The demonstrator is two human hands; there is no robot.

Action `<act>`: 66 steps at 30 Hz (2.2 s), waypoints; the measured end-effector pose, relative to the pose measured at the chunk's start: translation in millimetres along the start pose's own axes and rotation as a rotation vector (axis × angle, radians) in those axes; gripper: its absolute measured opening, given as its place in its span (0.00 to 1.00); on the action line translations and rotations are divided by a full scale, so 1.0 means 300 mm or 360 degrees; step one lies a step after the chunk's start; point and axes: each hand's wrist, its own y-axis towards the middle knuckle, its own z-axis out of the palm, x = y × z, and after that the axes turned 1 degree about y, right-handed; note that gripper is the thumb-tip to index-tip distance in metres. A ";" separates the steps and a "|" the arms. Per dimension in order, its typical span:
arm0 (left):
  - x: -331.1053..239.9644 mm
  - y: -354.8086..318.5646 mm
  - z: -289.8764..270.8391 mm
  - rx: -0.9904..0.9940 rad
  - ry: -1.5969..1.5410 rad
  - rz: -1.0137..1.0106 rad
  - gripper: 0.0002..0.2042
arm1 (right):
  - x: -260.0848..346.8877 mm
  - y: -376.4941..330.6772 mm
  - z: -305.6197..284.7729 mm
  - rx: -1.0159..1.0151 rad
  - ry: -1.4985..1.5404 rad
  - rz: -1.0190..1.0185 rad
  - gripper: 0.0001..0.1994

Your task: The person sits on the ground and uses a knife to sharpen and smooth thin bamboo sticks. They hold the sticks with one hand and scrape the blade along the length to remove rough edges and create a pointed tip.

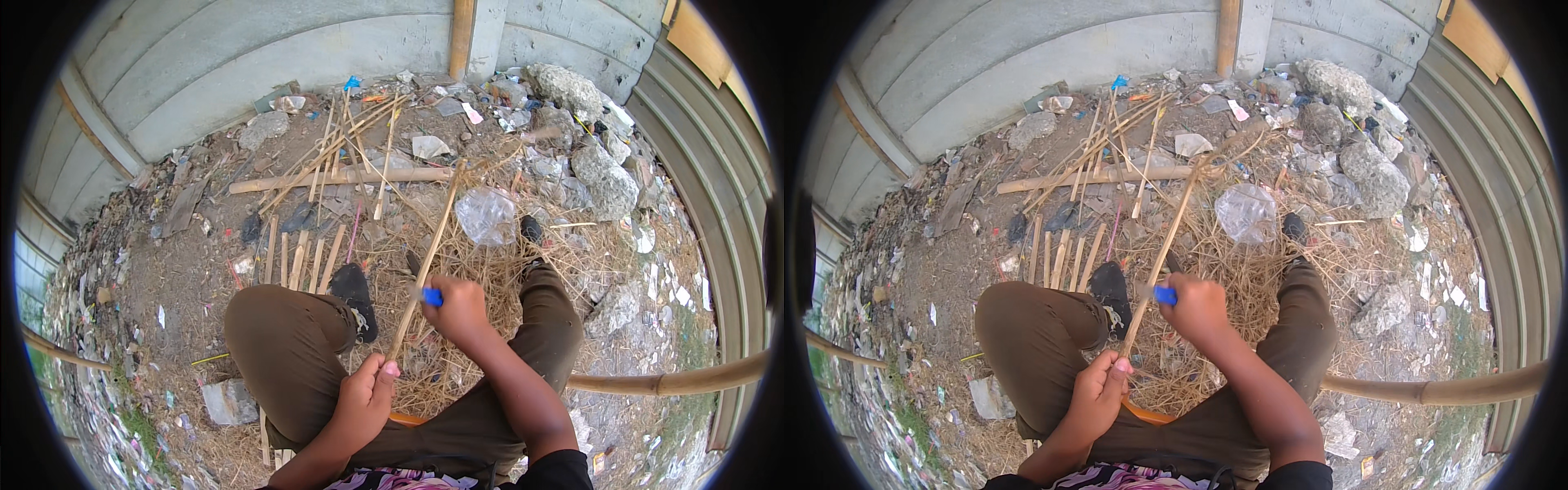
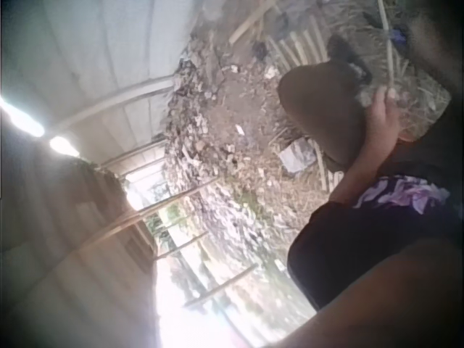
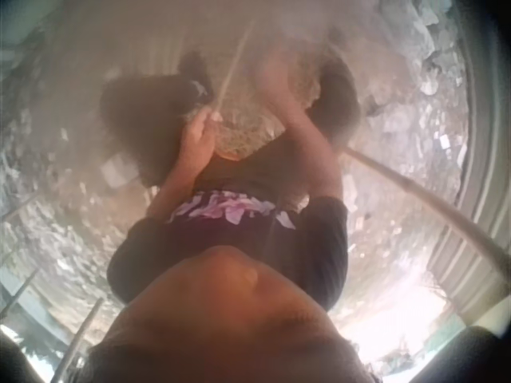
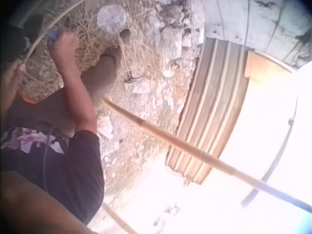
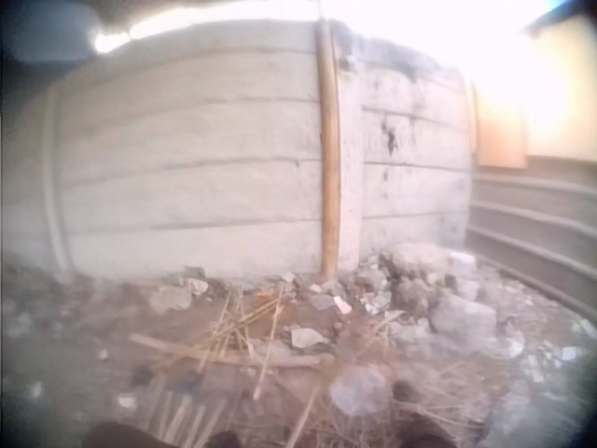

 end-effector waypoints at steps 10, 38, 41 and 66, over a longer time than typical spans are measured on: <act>-0.051 -0.028 0.015 0.0094 0.0270 0.0069 0.13 | -0.116 0.081 -0.066 -0.0364 -0.0459 -0.0059 0.06; 0.000 -0.003 -0.001 0.0128 -0.0346 -0.0124 0.14 | 0.003 -0.037 -0.015 -0.0010 -0.0117 -0.0249 0.09; 0.004 -0.005 -0.010 0.0305 -0.0584 -0.0246 0.14 | -0.020 0.006 -0.031 -0.0218 -0.0366 -0.0207 0.12; 0.048 0.013 0.015 -0.0049 -0.0140 -0.0031 0.11 | -0.027 -0.011 -0.034 0.0342 -0.0065 0.0228 0.11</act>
